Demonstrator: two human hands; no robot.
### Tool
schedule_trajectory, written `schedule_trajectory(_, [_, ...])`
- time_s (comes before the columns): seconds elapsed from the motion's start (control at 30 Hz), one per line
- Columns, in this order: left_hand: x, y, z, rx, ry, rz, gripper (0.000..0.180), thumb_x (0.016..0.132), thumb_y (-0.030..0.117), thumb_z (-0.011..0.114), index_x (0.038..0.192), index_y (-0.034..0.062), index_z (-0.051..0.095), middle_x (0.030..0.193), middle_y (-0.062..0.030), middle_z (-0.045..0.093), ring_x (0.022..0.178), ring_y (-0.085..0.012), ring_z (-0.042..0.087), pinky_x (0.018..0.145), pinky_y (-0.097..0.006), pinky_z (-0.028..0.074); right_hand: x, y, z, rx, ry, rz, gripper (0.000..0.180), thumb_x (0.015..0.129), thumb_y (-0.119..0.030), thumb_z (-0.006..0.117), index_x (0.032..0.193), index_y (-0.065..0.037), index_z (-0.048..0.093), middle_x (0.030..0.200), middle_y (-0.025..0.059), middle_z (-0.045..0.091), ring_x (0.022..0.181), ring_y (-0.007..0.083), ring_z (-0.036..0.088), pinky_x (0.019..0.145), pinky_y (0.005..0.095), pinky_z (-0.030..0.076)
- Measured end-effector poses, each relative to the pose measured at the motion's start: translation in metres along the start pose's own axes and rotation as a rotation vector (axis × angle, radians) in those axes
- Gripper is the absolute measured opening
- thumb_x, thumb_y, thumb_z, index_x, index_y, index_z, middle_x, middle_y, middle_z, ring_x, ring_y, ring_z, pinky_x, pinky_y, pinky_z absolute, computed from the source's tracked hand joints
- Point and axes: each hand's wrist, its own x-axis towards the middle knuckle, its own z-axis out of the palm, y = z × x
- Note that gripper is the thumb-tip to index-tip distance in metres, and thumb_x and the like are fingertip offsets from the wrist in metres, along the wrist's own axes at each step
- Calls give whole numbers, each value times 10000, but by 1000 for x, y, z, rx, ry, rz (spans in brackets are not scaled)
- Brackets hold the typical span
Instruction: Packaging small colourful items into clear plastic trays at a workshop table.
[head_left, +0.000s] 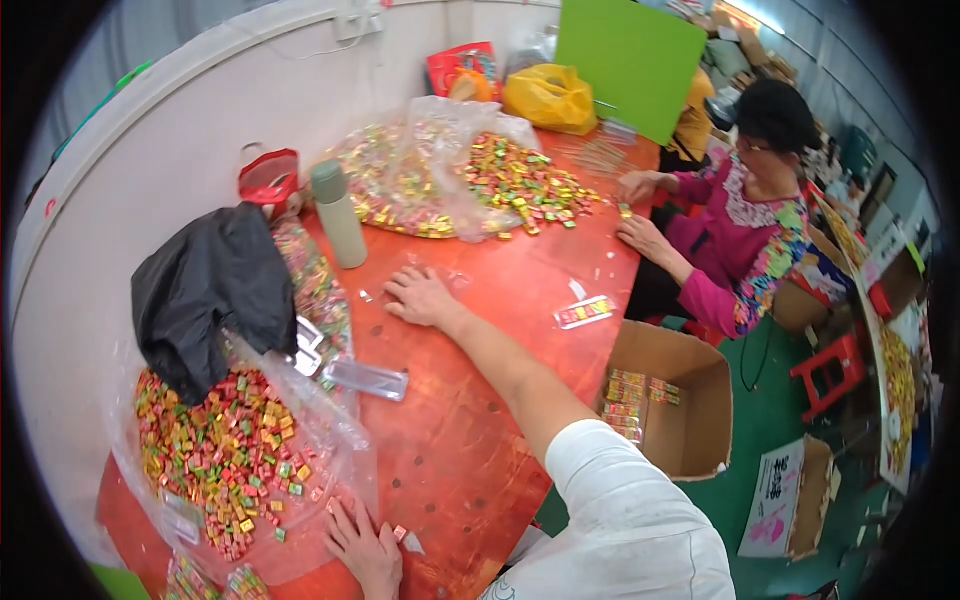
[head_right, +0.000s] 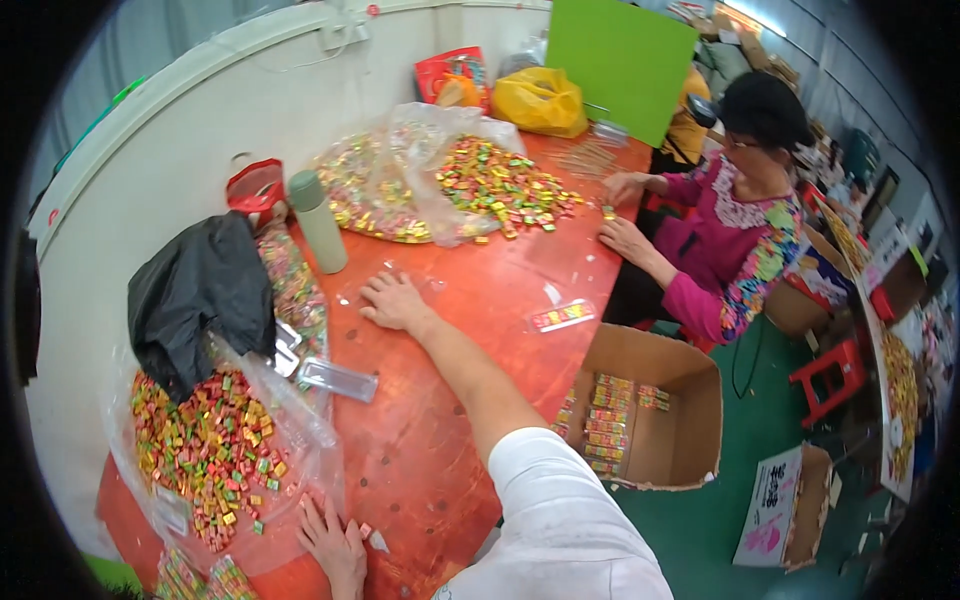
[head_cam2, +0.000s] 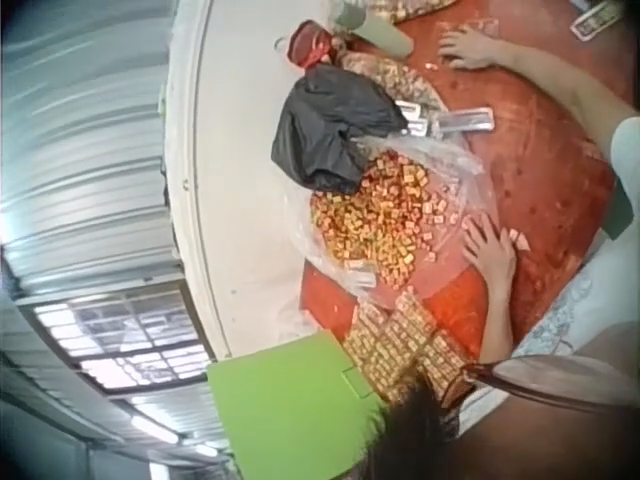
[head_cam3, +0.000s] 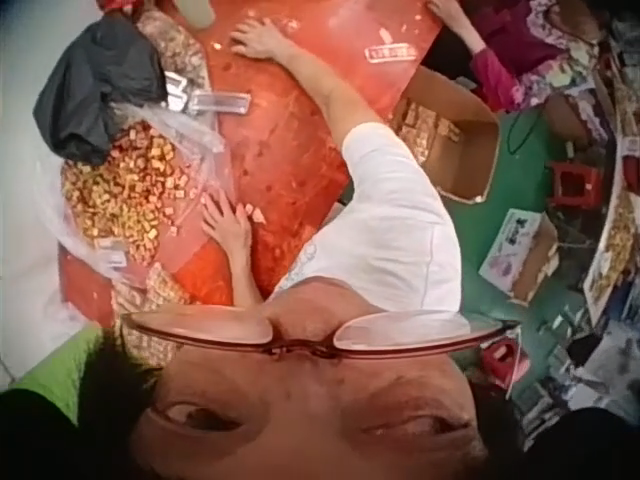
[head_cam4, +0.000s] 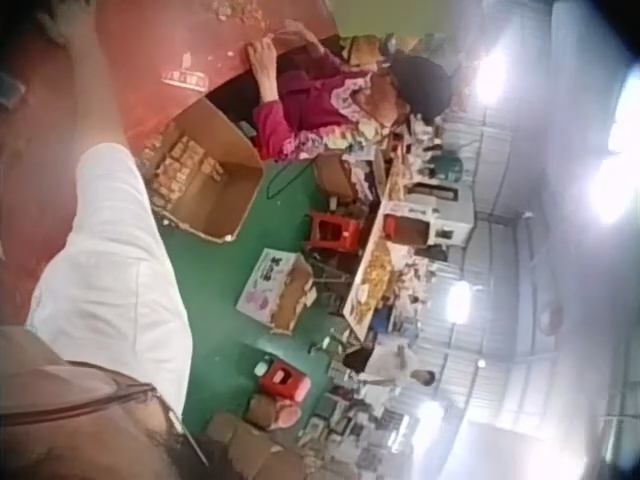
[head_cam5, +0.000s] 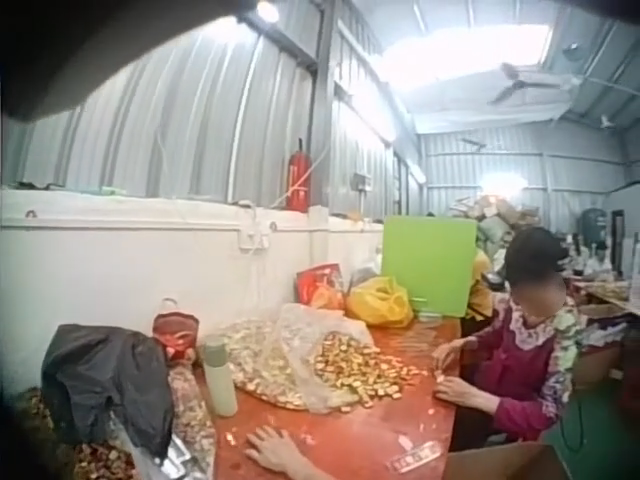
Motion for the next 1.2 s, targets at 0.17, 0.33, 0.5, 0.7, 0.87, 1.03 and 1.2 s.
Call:
schedule_trajectory(0.17, [4, -8, 8, 17, 5, -41, 621, 919, 314, 556, 1477, 48, 487, 1648, -217, 260, 1514, -418, 226, 1194, -621, 143, -36, -3, -4, -25, 69, 38, 533, 969, -511, 534, 1351, -145, 594, 1407, 81, 559, 1359, 295, 466, 1025, 555, 399])
schedule_trajectory(0.33, [2, 1, 7, 145, 228, 99, 566, 933, 370, 604, 1417, 81, 551, 1578, -225, 365, 1429, -426, 355, 1101, -650, 263, -104, -2, -17, -28, 148, 65, 514, 952, -495, 556, 1307, -127, 615, 1335, 103, 577, 1337, 303, 475, 1041, 583, 390])
schedule_trajectory(0.5, [-16, 9, 7, 108, 333, 285, 713, 978, 571, 523, 1559, 174, 415, 1683, -212, 156, 1547, -432, 134, 1133, -758, 127, -168, -24, -19, -114, 303, 93, 503, 935, -461, 587, 1308, -123, 595, 1310, 98, 567, 1340, 291, 462, 984, 528, 405])
schedule_trajectory(0.7, [-9, 4, 25, 253, 131, 503, 656, 935, 385, 578, 1519, 107, 467, 1634, -220, 292, 1486, -436, 285, 1166, -710, 101, -223, -79, -43, -39, 123, 65, 541, 911, -432, 624, 1345, -115, 566, 1346, 113, 543, 1360, 312, 444, 1043, 537, 372])
schedule_trajectory(0.87, [37, 9, 14, 201, 155, 370, 525, 971, 406, 558, 1436, 162, 564, 1561, -153, 438, 1451, -404, 364, 1189, -664, 131, -275, -123, -61, 7, 104, 44, 499, 908, -415, 626, 1315, -128, 590, 1370, 95, 559, 1373, 316, 433, 1136, 588, 292])
schedule_trajectory(1.03, [24, 15, -7, 3, 158, 244, 448, 989, 364, 560, 1385, 161, 605, 1522, -84, 497, 1475, -391, 329, 1205, -666, 94, -309, -173, -79, 73, 32, -78, 495, 917, -369, 630, 1344, -123, 583, 1417, 114, 539, 1378, 327, 437, 1131, 586, 302])
schedule_trajectory(1.2, [-27, 14, -30, -265, 197, 147, 423, 999, 279, 565, 1397, 139, 601, 1522, -91, 503, 1483, -374, 334, 1196, -649, 101, -323, -222, -84, 77, -3, -164, 495, 905, -344, 652, 1344, -122, 590, 1413, 122, 550, 1362, 327, 454, 1049, 545, 365])
